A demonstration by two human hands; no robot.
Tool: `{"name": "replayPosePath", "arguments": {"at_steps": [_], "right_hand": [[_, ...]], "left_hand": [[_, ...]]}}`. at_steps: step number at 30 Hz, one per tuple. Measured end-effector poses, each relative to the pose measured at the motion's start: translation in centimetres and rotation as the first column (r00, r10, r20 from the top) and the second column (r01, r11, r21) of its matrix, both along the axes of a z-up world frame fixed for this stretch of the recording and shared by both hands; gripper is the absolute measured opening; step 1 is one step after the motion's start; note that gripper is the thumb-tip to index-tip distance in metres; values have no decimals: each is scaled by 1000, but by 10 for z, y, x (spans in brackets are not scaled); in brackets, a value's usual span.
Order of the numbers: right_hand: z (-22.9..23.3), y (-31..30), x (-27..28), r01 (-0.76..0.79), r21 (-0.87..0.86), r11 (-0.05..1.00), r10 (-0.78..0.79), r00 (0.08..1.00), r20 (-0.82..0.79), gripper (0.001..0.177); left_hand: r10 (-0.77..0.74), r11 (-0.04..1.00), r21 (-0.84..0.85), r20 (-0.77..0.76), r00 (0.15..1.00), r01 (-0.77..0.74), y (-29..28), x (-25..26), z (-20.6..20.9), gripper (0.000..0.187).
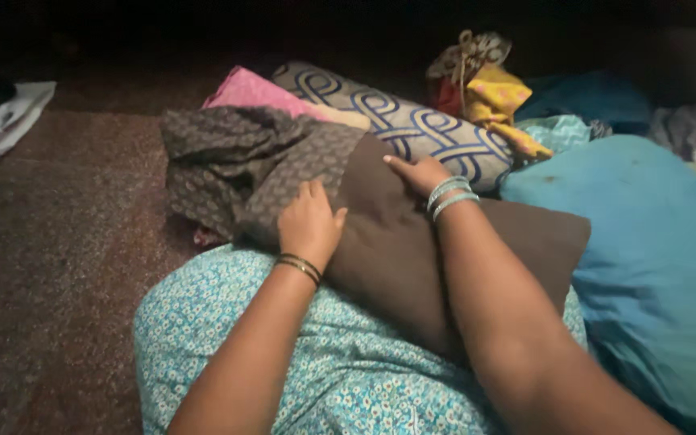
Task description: The person sits on the floor and stuffs a cylindrical pillow with fabric pieces, then covers it with a patterned cloth. They adjust the fabric to fit snugly around the pillow and smooth the surface.
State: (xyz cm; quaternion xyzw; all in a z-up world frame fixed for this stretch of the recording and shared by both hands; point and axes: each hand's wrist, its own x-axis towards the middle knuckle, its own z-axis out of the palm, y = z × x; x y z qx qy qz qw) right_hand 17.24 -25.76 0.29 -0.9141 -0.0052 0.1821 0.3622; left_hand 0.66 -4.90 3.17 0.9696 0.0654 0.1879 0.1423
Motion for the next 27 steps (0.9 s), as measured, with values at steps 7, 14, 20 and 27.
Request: {"name": "replayPosePath", "arguments": {"at_steps": [7,14,20,27], "right_hand": [[56,12,-52,-93,16,996,85,954,288,60],[91,15,-86,-203,48,978,163,889,428,55],[100,18,-94,-226,0,974,204,879,431,54],[94,21,-90,-225,4,974,204,893,401,50]], "left_hand": [[54,998,-40,50,997,-52,16,63,-10,49],[-83,995,-38,167,982,91,35,95,32,31],[-163,986,27,-35,986,164,32,110,71,43],[-154,920,330,-193,969,211,36,168,49,22]]}}
